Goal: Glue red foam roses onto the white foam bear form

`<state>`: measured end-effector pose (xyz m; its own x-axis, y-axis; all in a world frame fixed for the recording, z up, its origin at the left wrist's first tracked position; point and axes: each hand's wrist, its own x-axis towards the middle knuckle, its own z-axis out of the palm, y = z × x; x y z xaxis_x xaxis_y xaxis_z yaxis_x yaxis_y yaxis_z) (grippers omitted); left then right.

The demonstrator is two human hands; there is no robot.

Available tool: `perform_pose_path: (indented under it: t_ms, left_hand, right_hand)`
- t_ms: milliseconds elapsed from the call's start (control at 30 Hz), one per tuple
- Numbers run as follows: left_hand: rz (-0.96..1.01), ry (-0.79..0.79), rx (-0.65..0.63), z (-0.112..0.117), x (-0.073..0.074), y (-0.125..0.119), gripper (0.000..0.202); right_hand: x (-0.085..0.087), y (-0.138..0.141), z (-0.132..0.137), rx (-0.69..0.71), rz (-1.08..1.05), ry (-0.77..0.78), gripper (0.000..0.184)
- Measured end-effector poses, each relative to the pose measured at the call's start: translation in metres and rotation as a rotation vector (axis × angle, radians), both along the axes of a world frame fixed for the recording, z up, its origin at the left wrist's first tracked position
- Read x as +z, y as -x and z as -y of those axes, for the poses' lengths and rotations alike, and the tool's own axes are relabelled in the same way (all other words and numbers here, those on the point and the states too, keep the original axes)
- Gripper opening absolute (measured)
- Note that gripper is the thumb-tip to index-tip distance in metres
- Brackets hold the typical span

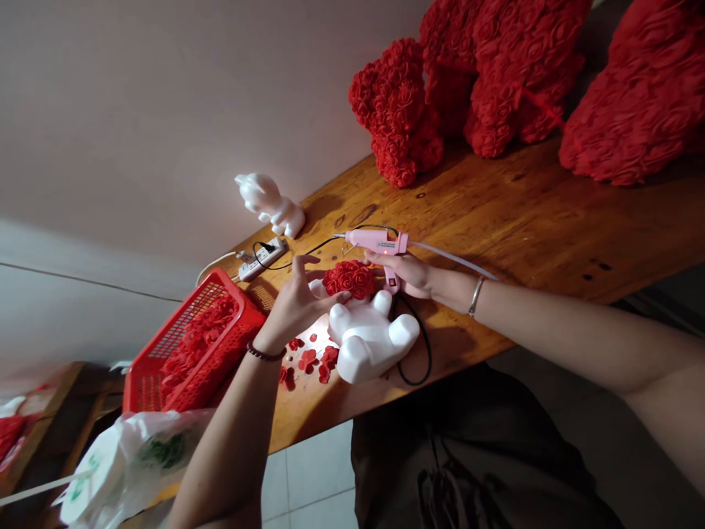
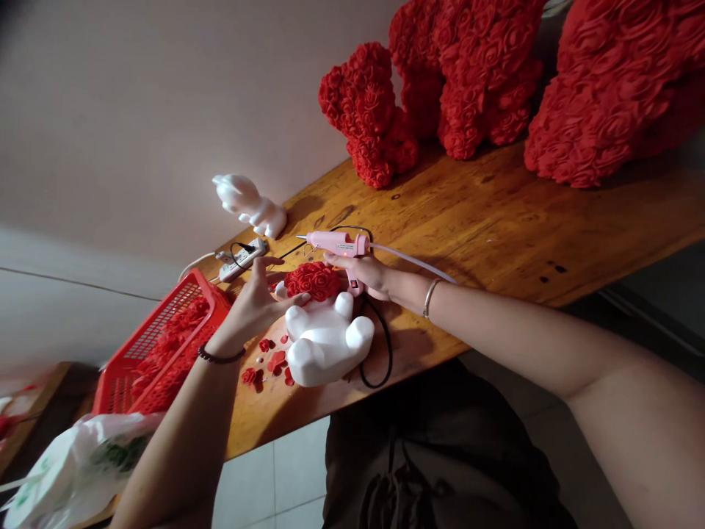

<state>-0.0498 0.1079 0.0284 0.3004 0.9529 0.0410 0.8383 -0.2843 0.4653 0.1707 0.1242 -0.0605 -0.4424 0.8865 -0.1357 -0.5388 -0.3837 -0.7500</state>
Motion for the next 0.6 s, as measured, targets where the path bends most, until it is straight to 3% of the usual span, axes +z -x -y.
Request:
perform_pose_path:
  t_ms: [167,300,500,600]
  left_hand:
    - [0.003,0.001,0.007,-0.003,-0.004,0.001,0.068]
    - [0.058,0.017,0.016,-0.004,-0.005,0.002,0.069]
    - [0.275,0.303,-0.040,0.003,0.006,0.003,0.062]
    - [0.254,0.283,-0.048,0.006,0.009,0.003,0.066]
  right_hand:
    - [0.001,0.001,0.000,-0.060,0.003,-0.001,0.028]
    - [0.003,0.000,0.000,-0.025,-0.025,0.026,0.018]
    - [0.005,-0.002,-0.001,0.072,-0.037,0.038,0.013]
    - [0.007,-0.003,0.001,0.089,-0.044,0.049,0.012]
